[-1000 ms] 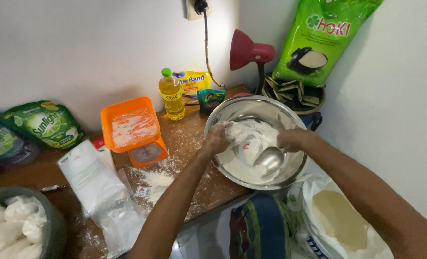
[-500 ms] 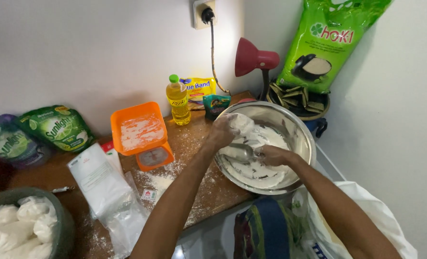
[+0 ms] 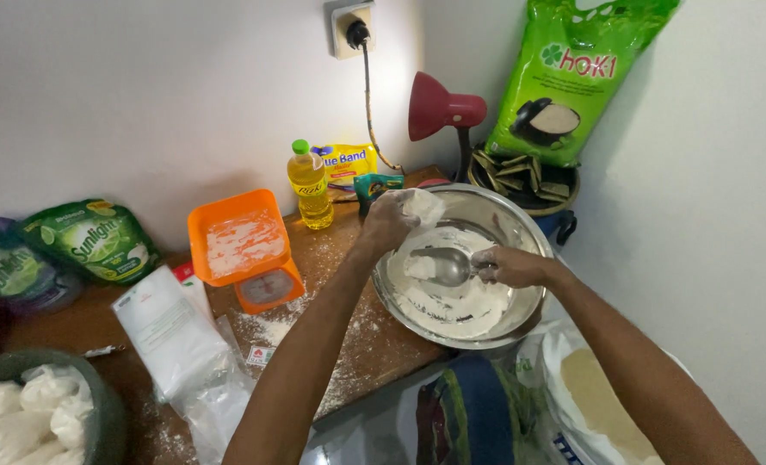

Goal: Measuring and mixing flour using a scale, scoop, and bowl for packaging.

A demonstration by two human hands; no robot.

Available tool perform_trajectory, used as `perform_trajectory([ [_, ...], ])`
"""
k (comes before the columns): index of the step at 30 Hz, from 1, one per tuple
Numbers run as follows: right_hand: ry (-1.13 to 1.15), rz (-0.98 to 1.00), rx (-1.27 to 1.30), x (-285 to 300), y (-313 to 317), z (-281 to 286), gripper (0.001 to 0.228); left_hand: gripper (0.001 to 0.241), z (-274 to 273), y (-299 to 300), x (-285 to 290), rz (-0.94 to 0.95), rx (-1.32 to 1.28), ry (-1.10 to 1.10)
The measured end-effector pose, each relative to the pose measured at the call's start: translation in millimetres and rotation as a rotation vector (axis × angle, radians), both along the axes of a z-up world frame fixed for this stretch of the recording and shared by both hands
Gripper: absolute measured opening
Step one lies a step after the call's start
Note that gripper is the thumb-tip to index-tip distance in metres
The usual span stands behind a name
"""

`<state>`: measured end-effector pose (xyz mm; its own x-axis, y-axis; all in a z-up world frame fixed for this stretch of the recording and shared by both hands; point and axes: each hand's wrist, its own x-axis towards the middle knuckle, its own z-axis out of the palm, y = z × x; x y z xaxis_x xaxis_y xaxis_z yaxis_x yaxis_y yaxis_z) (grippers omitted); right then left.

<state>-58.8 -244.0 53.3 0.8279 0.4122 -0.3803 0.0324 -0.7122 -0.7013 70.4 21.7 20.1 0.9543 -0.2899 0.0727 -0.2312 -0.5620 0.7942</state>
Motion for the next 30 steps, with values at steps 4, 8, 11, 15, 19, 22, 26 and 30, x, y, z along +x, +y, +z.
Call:
perform_trajectory([
  [4, -0.015, -0.037, -0.108, -23.8, -4.2, 88.9, 0.023, 0.061, 1.2, -2.7, -22.1, -0.024, 0.027, -0.016],
  [8, -0.038, -0.098, -0.150, -26.4, -9.2, 132.1, 0.034, 0.060, -11.8, -10.7, -36.2, -0.079, 0.029, 0.008],
  [11, -0.167, -0.037, -0.303, -14.6, -15.7, 133.4, 0.036, 0.058, -16.4, -17.5, -49.8, -0.078, 0.031, 0.047],
  [15, -0.621, 0.153, -0.822, 6.1, -20.1, 89.3, 0.016, 0.058, 2.2, -20.1, -79.8, -0.109, 0.054, 0.134],
  [19, -1.135, 0.178, -1.018, -3.2, 31.1, 72.9, 0.020, 0.058, 10.9, -25.8, -93.2, -0.134, 0.040, 0.166],
  [22, -1.212, 0.189, -1.081, -16.4, 64.4, 88.1, 0.020, 0.059, -25.0, -32.2, -78.4, -0.111, 0.062, 0.238],
  [26, -1.113, 0.107, -1.290, -33.1, 71.7, 103.1, 0.012, 0.058, -36.6, -27.7, -75.8, -0.116, 0.005, 0.165],
  [30, -1.071, 0.004, -1.179, -26.0, 25.3, 84.0, 0.016, 0.057, -18.2, -23.1, -81.0, -0.104, -0.006, 0.163],
])
